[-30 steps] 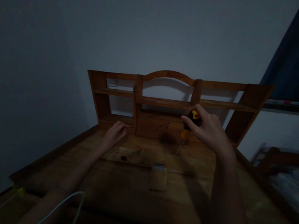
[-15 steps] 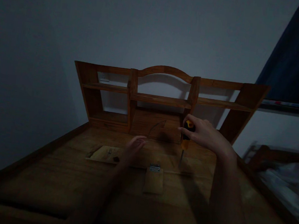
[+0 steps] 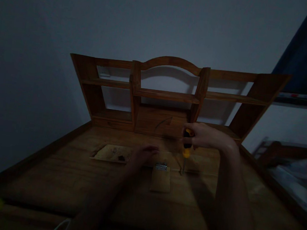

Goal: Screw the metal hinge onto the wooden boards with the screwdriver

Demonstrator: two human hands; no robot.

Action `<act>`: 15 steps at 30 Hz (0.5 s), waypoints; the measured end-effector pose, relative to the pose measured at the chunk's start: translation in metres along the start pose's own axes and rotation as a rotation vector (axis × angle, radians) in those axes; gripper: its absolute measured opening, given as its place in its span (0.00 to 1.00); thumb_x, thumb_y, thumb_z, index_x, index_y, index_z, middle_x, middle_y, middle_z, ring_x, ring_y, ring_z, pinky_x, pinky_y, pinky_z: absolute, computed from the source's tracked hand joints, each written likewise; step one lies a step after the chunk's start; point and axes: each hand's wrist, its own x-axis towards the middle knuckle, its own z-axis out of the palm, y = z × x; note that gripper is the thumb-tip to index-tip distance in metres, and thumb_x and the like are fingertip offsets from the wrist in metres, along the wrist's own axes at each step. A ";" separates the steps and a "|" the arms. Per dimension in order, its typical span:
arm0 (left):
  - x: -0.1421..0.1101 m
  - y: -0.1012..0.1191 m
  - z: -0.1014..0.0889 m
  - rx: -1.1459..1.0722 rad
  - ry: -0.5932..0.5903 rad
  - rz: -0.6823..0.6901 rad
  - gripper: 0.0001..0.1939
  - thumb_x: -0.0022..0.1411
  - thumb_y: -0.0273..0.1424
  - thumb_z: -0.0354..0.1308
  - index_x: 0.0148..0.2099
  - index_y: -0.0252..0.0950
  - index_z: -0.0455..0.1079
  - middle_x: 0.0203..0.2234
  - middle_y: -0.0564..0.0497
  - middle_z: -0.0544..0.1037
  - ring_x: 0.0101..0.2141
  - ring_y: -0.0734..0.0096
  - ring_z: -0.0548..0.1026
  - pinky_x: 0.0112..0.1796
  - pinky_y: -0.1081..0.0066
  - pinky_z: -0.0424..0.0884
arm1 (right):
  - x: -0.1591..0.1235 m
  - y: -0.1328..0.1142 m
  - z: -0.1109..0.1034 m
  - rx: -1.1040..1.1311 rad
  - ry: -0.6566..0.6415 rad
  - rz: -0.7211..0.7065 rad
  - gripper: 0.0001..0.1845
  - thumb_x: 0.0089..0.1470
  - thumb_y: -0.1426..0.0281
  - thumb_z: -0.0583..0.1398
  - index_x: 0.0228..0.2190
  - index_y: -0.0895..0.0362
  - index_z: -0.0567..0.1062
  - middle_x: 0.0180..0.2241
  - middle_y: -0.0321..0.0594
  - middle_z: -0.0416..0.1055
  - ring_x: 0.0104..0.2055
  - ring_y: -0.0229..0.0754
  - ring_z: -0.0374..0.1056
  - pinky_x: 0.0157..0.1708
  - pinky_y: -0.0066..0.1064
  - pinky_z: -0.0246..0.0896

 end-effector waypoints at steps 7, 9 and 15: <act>-0.011 0.006 0.007 0.173 -0.077 0.127 0.10 0.61 0.39 0.60 0.42 0.42 0.77 0.39 0.51 0.81 0.41 0.63 0.78 0.45 0.63 0.72 | 0.001 0.003 -0.002 0.022 -0.051 -0.019 0.06 0.50 0.68 0.63 0.33 0.55 0.73 0.27 0.38 0.75 0.24 0.39 0.71 0.21 0.28 0.63; -0.012 0.005 0.010 0.159 -0.082 0.103 0.10 0.60 0.39 0.61 0.41 0.42 0.77 0.38 0.51 0.81 0.39 0.63 0.78 0.44 0.65 0.73 | 0.002 0.005 -0.001 0.036 -0.040 -0.047 0.06 0.51 0.68 0.62 0.33 0.55 0.73 0.28 0.38 0.75 0.24 0.39 0.71 0.21 0.27 0.63; -0.017 0.014 0.019 0.072 -0.188 -0.003 0.09 0.59 0.40 0.62 0.38 0.42 0.78 0.33 0.50 0.82 0.35 0.63 0.79 0.38 0.66 0.73 | 0.002 0.002 0.001 0.027 -0.023 -0.120 0.06 0.52 0.67 0.61 0.34 0.54 0.72 0.30 0.37 0.75 0.27 0.39 0.71 0.24 0.27 0.62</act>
